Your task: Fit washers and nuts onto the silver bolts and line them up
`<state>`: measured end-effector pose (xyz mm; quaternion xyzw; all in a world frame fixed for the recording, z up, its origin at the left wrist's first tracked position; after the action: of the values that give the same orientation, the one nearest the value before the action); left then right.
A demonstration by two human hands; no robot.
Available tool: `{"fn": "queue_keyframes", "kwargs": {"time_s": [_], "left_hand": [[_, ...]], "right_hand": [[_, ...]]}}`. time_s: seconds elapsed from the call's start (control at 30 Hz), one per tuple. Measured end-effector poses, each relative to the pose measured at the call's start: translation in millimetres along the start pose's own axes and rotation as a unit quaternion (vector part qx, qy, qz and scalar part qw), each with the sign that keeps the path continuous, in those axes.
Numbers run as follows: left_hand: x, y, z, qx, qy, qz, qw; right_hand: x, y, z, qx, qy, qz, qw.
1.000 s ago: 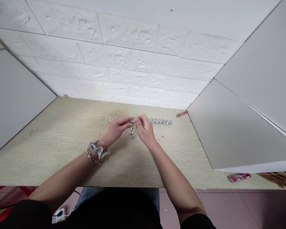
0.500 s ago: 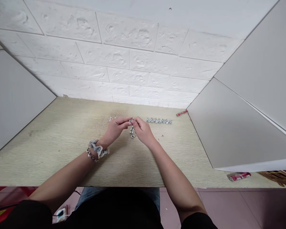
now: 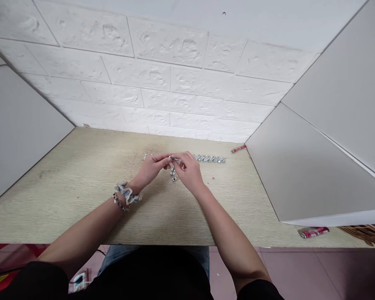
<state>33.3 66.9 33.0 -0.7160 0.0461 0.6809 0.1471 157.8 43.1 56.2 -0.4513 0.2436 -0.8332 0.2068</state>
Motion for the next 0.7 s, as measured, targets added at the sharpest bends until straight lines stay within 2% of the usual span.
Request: {"fn": "queue_keyframes", "kwargs": {"time_s": [0.13, 0.27, 0.43, 0.7], "left_hand": [[4.4, -0.5, -2.1, -0.003, 0.003, 0.009, 1.0], [6.3, -0.2, 0.5, -0.028, -0.04, -0.014, 0.999], [-2.6, 5.7, 2.9, -0.056, -0.146, -0.07, 0.985], [-1.8, 6.7, 2.0, -0.045, -0.228, -0.095, 0.968]], "right_hand": [[-2.8, -1.3, 4.8, -0.028, -0.033, -0.001, 0.999], [-9.1, -1.0, 7.7, -0.049, -0.071, -0.051, 0.995], [-18.6, 1.4, -2.0, 0.014, -0.06, -0.147, 0.987], [-16.8, -0.7, -8.6, 0.062, -0.024, -0.122, 0.99]]}}
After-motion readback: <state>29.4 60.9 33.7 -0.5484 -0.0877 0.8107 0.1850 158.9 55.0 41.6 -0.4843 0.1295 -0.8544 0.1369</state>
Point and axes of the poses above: each hand's wrist, its own y-axis away from the middle knuckle, its own z-axis out of the back of the hand, x = y × z, the point moved 6 cm from there along -y, towards the middle knuckle, and after that the axes turned 3 degrees about y, right-handed, at the moved point
